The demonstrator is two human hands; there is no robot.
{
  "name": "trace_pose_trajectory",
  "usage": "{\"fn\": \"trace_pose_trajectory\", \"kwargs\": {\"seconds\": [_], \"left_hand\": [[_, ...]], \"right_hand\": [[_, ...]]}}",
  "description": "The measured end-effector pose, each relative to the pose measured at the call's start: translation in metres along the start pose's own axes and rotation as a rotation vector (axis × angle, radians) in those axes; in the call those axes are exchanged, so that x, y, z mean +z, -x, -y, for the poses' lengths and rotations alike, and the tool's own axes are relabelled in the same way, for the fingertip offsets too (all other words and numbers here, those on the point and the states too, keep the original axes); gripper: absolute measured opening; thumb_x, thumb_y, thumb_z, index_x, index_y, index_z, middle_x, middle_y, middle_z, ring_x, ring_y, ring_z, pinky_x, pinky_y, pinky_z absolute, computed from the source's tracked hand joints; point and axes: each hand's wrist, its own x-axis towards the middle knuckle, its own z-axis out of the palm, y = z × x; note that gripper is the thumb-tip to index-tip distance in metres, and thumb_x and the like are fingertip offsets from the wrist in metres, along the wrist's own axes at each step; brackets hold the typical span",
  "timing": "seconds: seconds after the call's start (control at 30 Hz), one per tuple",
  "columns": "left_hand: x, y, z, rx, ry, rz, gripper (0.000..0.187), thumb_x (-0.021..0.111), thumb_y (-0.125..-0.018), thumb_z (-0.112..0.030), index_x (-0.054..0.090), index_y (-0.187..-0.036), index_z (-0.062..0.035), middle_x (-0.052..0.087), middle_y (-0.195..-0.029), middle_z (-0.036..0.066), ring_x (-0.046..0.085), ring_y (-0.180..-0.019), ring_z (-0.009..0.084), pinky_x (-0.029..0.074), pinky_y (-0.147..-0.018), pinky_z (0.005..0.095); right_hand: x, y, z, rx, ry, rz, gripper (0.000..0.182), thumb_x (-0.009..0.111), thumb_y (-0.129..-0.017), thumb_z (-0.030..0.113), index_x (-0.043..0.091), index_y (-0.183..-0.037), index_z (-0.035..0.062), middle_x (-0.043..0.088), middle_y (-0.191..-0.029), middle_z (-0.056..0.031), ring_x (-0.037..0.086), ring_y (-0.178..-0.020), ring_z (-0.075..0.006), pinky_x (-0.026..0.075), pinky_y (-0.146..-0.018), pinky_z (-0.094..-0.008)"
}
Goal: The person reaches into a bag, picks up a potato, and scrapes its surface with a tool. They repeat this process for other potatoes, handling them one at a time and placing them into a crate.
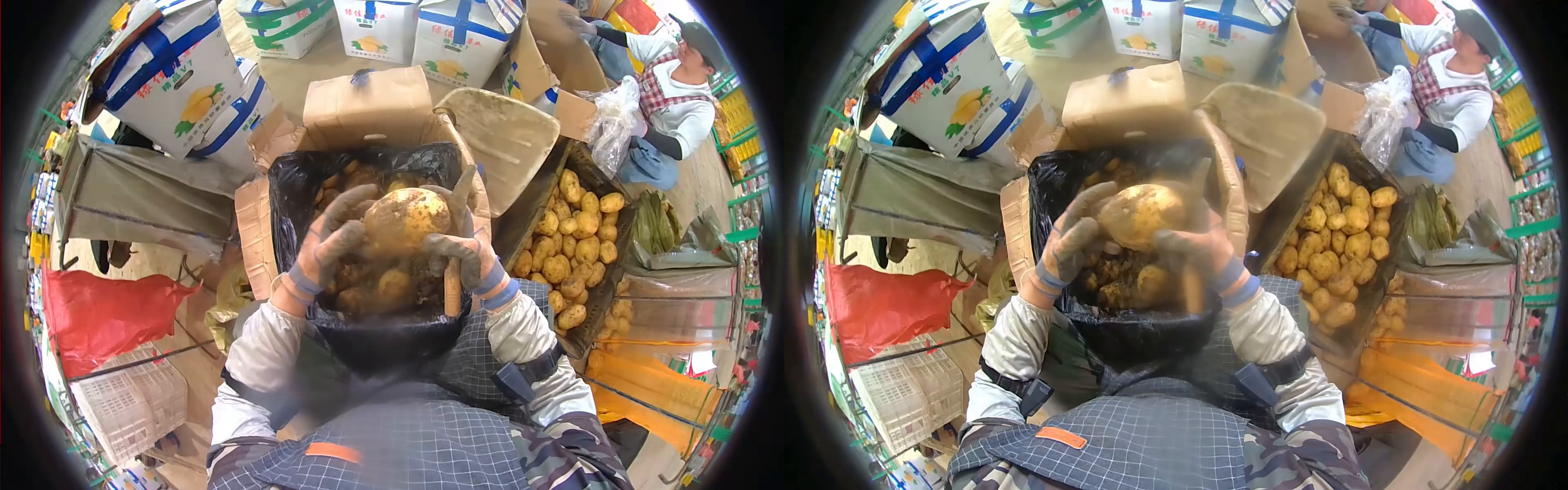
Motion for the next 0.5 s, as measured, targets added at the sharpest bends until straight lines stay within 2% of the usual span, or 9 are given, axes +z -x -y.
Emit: {"fn": "trace_pose_trajectory", "kwargs": {"seconds": [0.03, 0.07, 0.17, 0.2, 0.4, 0.5], "left_hand": [[0.010, 0.001, 0.001, 0.004, 0.001, 0.040, 0.063, 0.062, -0.098, -0.033, 0.044, -0.149, -0.0016, 0.058, -0.137, 0.011, 0.057, -0.121, 0.0181, 0.046, -0.104, 0.0322], [0.022, 0.002, -0.002, -0.042, 0.008, 0.029, 0.076, 0.069, -0.088, -0.038, 0.042, -0.150, -0.0013, 0.057, -0.138, 0.013, 0.060, -0.117, 0.0205, 0.054, -0.092, 0.0326], [0.014, -0.001, 0.013, 0.030, -0.081, 0.034, 0.076, 0.071, -0.087, -0.036, 0.045, -0.148, 0.0002, 0.057, -0.139, 0.013, 0.058, -0.121, 0.0212, 0.050, -0.100, 0.0340], [0.020, 0.003, 0.006, -0.027, -0.011, 0.022, 0.073, 0.071, -0.086, -0.034, 0.048, -0.145, 0.0011, 0.059, -0.137, 0.014, 0.057, -0.124, 0.0215, 0.044, -0.106, 0.0346], [0.017, 0.001, 0.013, -0.040, -0.055, -0.014, 0.067, 0.071, -0.087, -0.031, 0.052, -0.142, 0.0020, 0.061, -0.134, 0.013, 0.057, -0.123, 0.0206, 0.044, -0.106, 0.0342], [0.015, 0.001, 0.018, -0.027, -0.036, -0.021, 0.067, 0.072, -0.087, -0.031, 0.052, -0.142, 0.0021, 0.061, -0.135, 0.013, 0.057, -0.123, 0.0207, 0.045, -0.106, 0.0344]], "right_hand": [[-0.002, 0.001, -0.007, 0.005, 0.054, -0.011, 0.068, 0.077, -0.081, 0.004, 0.047, -0.143, 0.0017, 0.065, -0.119, -0.0093, 0.066, -0.097, -0.0157, 0.057, -0.079, -0.0274], [-0.003, 0.000, -0.014, 0.009, 0.108, -0.021, 0.069, 0.078, -0.080, 0.003, 0.048, -0.142, 0.0023, 0.065, -0.119, -0.0092, 0.066, -0.098, -0.0159, 0.057, -0.078, -0.0275], [0.001, 0.004, -0.015, 0.069, 0.139, -0.051, 0.069, 0.080, -0.079, 0.002, 0.050, -0.141, 0.0050, 0.065, -0.117, -0.0086, 0.066, -0.095, -0.0151, 0.057, -0.075, -0.0267], [0.002, 0.005, -0.014, 0.096, 0.127, -0.065, 0.069, 0.080, -0.079, 0.001, 0.051, -0.141, 0.0061, 0.065, -0.116, -0.0083, 0.066, -0.093, -0.0146, 0.057, -0.073, -0.0262], [-0.002, 0.007, -0.020, 0.198, 0.068, -0.106, 0.068, 0.079, -0.080, 0.002, 0.052, -0.141, 0.0096, 0.067, -0.102, -0.0069, 0.062, -0.067, -0.0105, 0.051, -0.055, -0.0239], [-0.001, 0.005, -0.022, 0.212, 0.079, -0.115, 0.068, 0.078, -0.080, 0.003, 0.052, -0.142, 0.0115, 0.067, -0.098, -0.0071, 0.060, -0.060, -0.0104, 0.048, -0.049, -0.0237]]}}
